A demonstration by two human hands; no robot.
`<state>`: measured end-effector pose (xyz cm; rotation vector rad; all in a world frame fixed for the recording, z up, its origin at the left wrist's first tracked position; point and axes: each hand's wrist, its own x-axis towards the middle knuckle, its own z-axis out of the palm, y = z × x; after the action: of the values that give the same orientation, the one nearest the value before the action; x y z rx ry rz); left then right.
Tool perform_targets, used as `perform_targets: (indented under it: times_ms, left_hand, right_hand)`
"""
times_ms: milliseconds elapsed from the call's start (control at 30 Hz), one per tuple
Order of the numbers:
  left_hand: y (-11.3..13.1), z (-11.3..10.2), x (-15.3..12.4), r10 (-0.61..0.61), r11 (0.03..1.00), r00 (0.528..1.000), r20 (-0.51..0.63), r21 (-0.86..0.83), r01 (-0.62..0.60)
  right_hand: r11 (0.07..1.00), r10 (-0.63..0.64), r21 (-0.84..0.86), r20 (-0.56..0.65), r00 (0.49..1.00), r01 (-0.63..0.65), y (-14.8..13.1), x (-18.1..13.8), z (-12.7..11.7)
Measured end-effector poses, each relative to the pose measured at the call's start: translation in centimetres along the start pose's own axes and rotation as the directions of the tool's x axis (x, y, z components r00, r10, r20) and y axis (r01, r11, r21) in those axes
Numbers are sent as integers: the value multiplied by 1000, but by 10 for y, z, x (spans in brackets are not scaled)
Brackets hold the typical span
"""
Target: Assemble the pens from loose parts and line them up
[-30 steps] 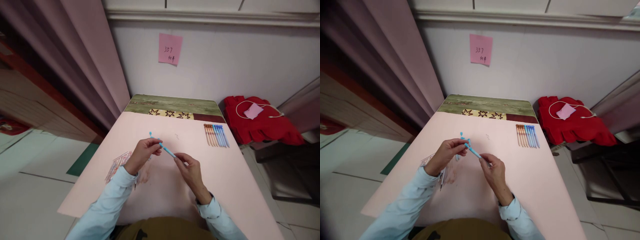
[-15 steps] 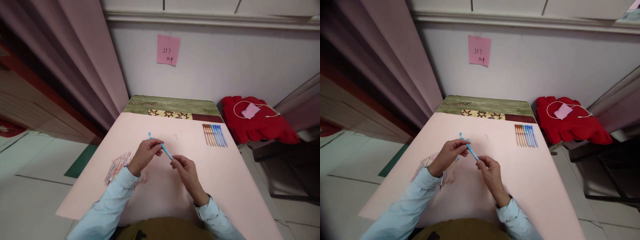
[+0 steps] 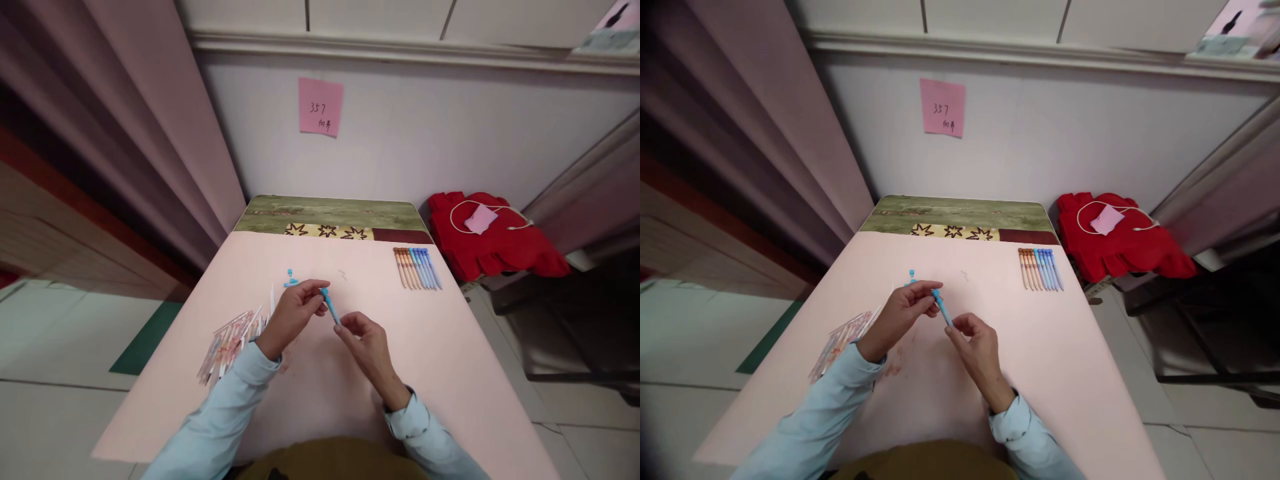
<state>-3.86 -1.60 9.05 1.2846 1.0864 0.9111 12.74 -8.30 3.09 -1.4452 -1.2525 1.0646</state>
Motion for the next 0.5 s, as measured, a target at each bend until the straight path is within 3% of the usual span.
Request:
perform_targets:
  times_ms: [67,133,200,267,367,500]
  left_hand:
    - [-4,3,0,5,1000,1000,0,-10,-5]
    - [-12,8,-3,27,1000,997,-73,7,-27]
    - [-24,16,-9,74,995,980,-185,81,-60]
    - [-41,25,-20,108,979,969,-223,195,-64]
    - [-70,41,-42,117,944,988,-104,320,-78]
    - [-99,54,-62,176,885,984,40,430,-176]
  right_hand:
    - [999,1,-40,-40,999,-3,2,0,0]
    - [999,10,-42,-72,997,-13,5,3,-3]
    - [999,9,-32,-106,994,-12,8,10,-12]
    - [999,-4,-53,-168,986,-5,11,22,-27]
    - [983,-50,-186,-317,947,-11,17,50,-60]
    - [891,-82,-431,-456,886,-140,25,90,-101]
